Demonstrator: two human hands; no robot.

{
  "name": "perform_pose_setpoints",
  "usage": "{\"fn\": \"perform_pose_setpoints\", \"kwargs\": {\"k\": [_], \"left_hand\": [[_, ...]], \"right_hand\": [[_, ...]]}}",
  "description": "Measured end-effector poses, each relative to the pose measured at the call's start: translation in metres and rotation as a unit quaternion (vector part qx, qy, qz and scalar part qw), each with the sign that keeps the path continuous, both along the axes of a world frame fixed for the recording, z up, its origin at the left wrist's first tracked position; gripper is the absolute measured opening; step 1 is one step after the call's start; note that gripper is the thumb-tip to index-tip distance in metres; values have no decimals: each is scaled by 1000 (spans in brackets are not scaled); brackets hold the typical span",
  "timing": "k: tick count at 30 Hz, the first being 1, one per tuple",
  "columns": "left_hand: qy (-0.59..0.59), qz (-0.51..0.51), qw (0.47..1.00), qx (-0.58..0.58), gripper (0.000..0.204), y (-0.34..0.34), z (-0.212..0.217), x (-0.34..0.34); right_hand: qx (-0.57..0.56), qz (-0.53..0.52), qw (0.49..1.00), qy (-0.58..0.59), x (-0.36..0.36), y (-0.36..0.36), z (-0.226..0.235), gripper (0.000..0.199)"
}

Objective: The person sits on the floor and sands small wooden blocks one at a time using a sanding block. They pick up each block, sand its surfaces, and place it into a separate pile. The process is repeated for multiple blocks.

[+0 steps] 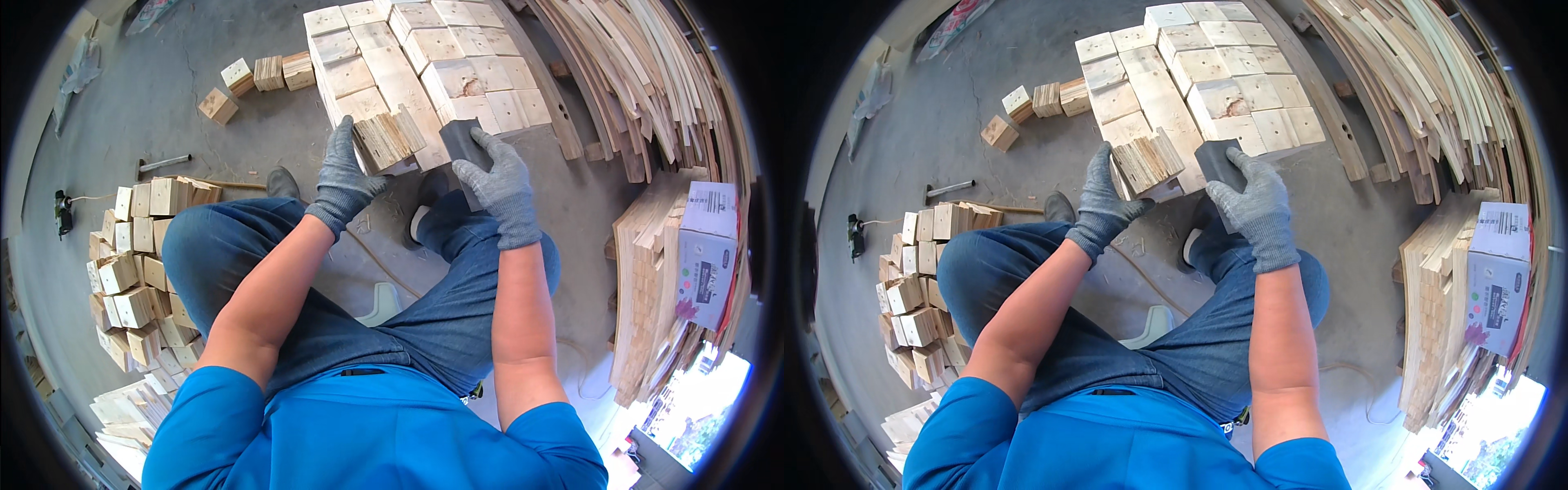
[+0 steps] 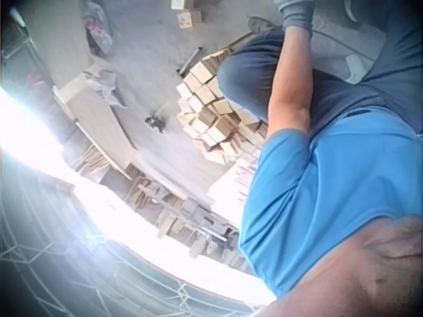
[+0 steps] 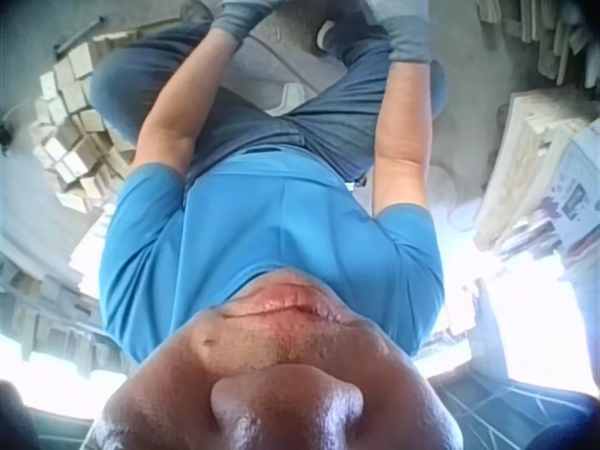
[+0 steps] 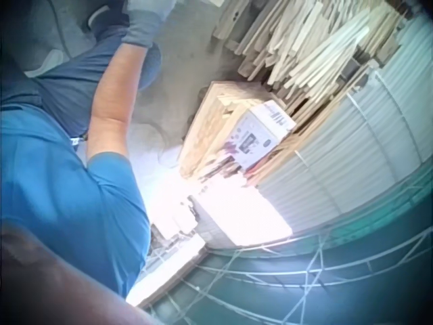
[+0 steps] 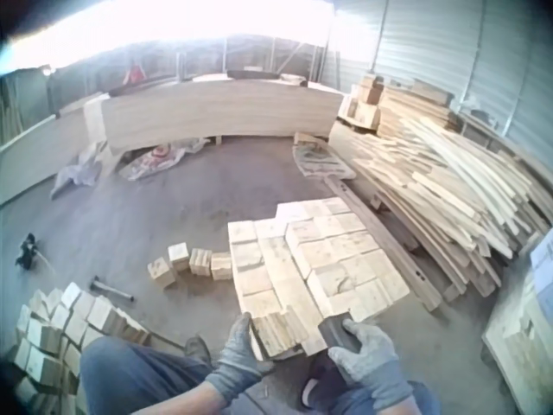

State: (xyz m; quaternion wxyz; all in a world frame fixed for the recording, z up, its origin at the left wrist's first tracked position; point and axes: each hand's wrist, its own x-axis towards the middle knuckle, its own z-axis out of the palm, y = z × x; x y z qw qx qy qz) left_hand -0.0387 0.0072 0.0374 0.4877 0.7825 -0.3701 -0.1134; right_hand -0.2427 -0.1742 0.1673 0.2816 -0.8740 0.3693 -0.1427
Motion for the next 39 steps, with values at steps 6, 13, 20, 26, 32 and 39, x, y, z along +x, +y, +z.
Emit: {"fn": "perform_pose_setpoints", "kwargs": {"k": [6,13,20,26,32,39], "left_hand": [[30,13,999,-12,123,-14,2,-3],[-5,-18,999,-36,124,-15,-20,13],[-1,-12,1000,-11,120,-13,-19,14],[12,-18,1000,-12,114,-13,-15,13],[55,-23,998,-6,105,-12,-3,12],[27,-18,999,23,103,-12,1,14]], "right_hand": [[-50,24,998,-27,7,14,-11,70],[-150,47,988,-2,14,65,-29,73],[-180,22,981,66,44,62,-41,71],[-175,-50,982,41,61,33,-40,67],[-162,-43,984,66,46,70,-51,72],[-173,-11,983,63,18,98,-49,72]]}}
